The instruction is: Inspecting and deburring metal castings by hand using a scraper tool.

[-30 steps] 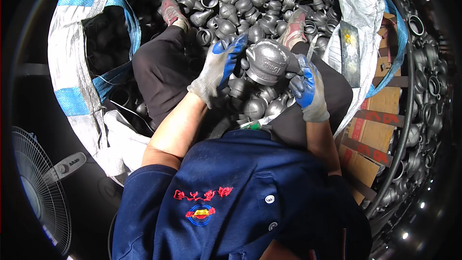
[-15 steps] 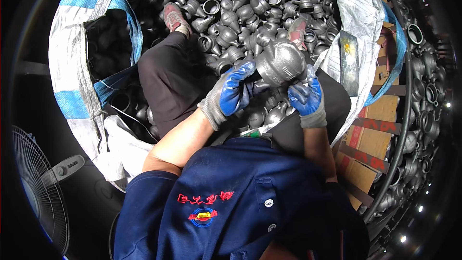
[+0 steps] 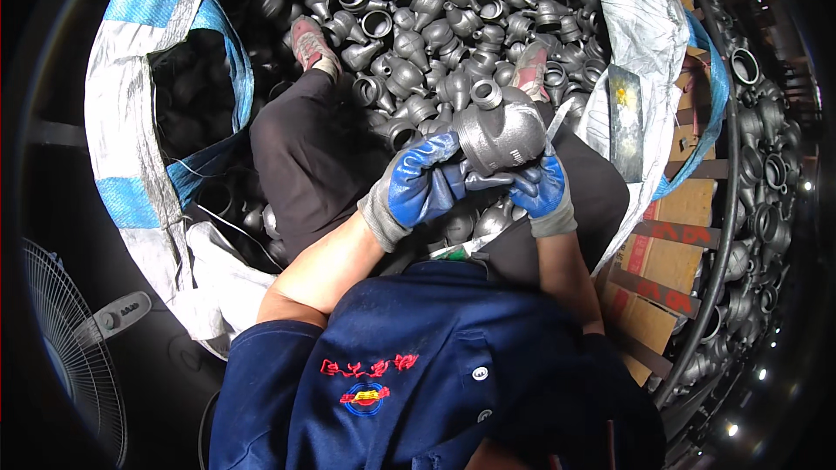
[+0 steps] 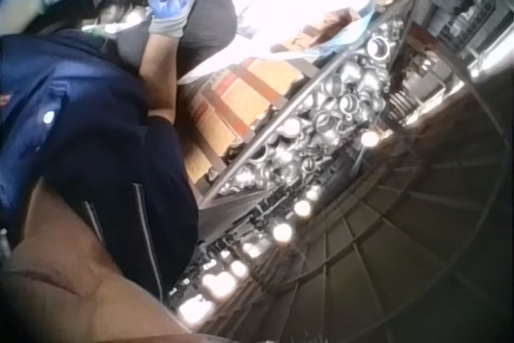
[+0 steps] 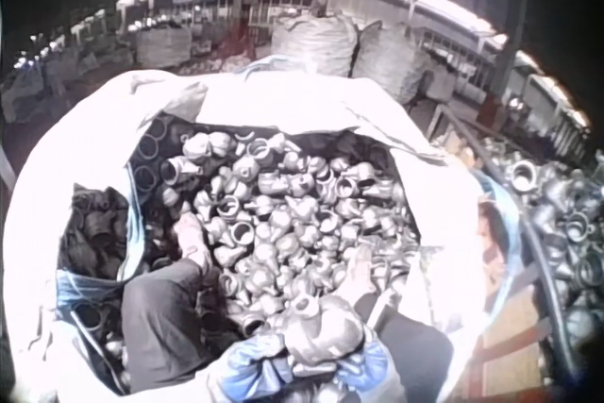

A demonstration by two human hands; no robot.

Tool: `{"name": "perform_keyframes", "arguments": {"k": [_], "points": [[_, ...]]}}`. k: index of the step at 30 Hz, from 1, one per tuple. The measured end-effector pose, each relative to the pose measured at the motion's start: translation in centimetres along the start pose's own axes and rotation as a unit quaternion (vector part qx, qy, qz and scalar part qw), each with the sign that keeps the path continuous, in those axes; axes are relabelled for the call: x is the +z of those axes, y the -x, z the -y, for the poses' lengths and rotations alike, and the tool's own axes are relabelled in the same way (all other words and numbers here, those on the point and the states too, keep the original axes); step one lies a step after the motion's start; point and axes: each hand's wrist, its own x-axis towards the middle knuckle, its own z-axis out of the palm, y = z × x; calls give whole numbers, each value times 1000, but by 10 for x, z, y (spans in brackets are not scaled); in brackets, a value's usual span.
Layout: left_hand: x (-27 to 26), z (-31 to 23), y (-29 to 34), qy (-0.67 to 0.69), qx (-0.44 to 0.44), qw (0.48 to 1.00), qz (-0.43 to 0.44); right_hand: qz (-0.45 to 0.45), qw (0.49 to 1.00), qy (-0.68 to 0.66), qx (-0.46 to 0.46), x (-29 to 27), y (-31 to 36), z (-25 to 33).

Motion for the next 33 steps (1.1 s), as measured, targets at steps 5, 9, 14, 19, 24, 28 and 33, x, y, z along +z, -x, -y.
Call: {"name": "perform_keyframes", "arguments": {"k": [5,9,14,19,24,28,33], "points": [[15,-5,5,1,11,1000,15,-274,929,219,-119,27,0,-7],[-20,-9,8,75,-51,996,-12,-220,841,454,-193,62,8,0],[9,-8,9,-125,79,988,-36,-165,800,548,-183,86,38,-11],[-4,-11,16,-322,121,937,-59,-76,642,745,-162,121,45,-22],[-32,-19,14,-766,375,512,101,-36,570,782,-250,130,33,-32],[-26,-16,9,-771,409,482,83,-48,556,793,-244,126,29,-37],[-18,-19,10,-782,440,434,85,-53,475,841,-254,126,23,-42]]}}
